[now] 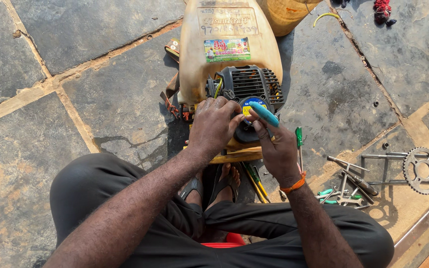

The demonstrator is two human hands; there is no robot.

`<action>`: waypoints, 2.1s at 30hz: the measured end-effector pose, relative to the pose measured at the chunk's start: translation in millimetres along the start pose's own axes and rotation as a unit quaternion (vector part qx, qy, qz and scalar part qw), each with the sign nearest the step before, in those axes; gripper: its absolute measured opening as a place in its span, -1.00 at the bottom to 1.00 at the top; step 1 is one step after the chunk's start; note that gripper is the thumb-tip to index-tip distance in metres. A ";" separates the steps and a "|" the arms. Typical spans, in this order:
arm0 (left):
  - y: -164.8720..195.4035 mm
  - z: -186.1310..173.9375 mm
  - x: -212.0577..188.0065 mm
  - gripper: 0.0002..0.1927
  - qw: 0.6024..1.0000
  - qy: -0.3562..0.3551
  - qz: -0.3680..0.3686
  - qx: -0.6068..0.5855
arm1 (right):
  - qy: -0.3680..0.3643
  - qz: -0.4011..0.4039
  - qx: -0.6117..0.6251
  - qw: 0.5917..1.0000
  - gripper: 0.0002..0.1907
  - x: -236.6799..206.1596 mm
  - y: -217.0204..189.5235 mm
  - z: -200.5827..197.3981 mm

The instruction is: The person sits on the floor repairing a brush cutter engine. They unscrew fasteners with a screwdriver, pry at the engine cover, remove the black fan cover and set it aside, then continue loosening parts on the engine crankcase with a screwdriver and pliers.

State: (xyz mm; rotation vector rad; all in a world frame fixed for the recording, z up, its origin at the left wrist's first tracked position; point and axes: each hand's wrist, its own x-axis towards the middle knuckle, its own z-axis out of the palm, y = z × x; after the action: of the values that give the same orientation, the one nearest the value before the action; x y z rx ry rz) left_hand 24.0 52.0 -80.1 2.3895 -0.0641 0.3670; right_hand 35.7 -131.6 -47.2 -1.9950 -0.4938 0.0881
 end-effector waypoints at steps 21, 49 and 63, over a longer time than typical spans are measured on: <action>15.4 14.6 -19.7 -0.63 0.991 -0.011 0.055 0.118 | 0.140 -0.018 -0.113 0.983 -0.75 -7.0 8.5 15.7; 17.8 33.9 -28.4 -0.73 0.992 0.047 0.050 0.107 | 0.076 -0.053 -0.031 0.995 -0.75 -11.5 0.7 -1.6; 20.1 11.3 -2.8 -0.78 0.994 0.095 0.013 -0.043 | 0.075 0.203 -0.047 0.975 -0.81 -4.8 53.9 -35.9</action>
State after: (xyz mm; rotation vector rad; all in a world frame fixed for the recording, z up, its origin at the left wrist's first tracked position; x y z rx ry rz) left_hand 21.2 29.3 -75.9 2.2602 -0.0225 0.5899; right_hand 57.6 -184.2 -78.3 -2.1520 0.0126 0.1665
